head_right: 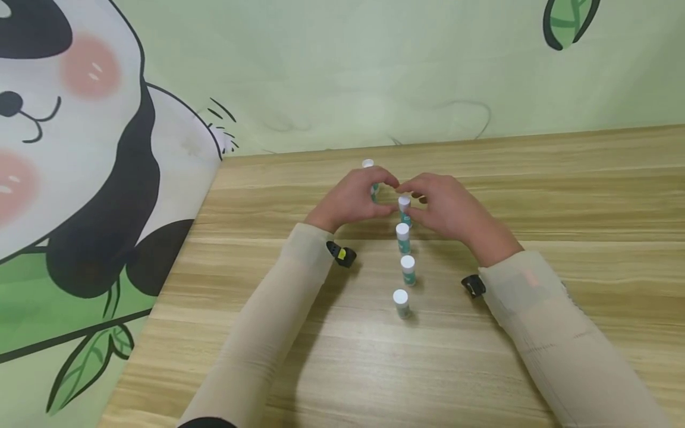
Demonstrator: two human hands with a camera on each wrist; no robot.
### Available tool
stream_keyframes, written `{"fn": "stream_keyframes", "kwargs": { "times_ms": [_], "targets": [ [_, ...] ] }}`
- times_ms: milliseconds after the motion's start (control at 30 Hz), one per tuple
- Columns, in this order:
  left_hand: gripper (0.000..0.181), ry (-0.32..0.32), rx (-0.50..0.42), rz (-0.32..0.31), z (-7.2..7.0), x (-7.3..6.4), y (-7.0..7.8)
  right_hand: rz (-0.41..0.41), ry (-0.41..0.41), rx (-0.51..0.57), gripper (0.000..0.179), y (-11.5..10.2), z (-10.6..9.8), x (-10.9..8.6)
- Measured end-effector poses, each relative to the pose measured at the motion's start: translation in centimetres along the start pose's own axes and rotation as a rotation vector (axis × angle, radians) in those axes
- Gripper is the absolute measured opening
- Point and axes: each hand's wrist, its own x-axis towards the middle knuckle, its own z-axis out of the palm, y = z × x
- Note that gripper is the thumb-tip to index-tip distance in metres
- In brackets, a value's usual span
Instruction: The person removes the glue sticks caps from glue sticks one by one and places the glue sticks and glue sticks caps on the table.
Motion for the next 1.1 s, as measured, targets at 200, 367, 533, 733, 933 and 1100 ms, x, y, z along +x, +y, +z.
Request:
{"fn": "stream_keyframes", "kwargs": {
  "times_ms": [200,367,533,733,933,1100],
  "targets": [
    [0.041,-0.027,0.023,-0.003,-0.05,0.20,0.21,-0.010,-0.017,0.003,0.037,-0.07,0.05,0.15],
    [0.041,-0.045,0.035,-0.015,0.03,0.35,0.24,0.001,-0.019,0.000,0.034,-0.05,0.24,0.31],
    [0.040,-0.050,0.032,-0.006,0.26,0.51,0.26,-0.050,0.003,-0.028,0.029,-0.08,0.56,0.40],
    [0.042,-0.052,0.049,-0.005,0.30,0.51,0.40,-0.070,0.038,-0.048,0.025,0.08,0.77,0.38],
    [0.043,-0.047,0.059,-0.016,0.20,0.44,0.61,-0.072,0.068,-0.024,0.022,-0.03,0.72,0.20],
    [0.044,-0.060,0.058,-0.032,0.10,0.42,0.72,-0.055,0.092,-0.012,0.022,-0.21,0.65,0.22]
  ]
}}
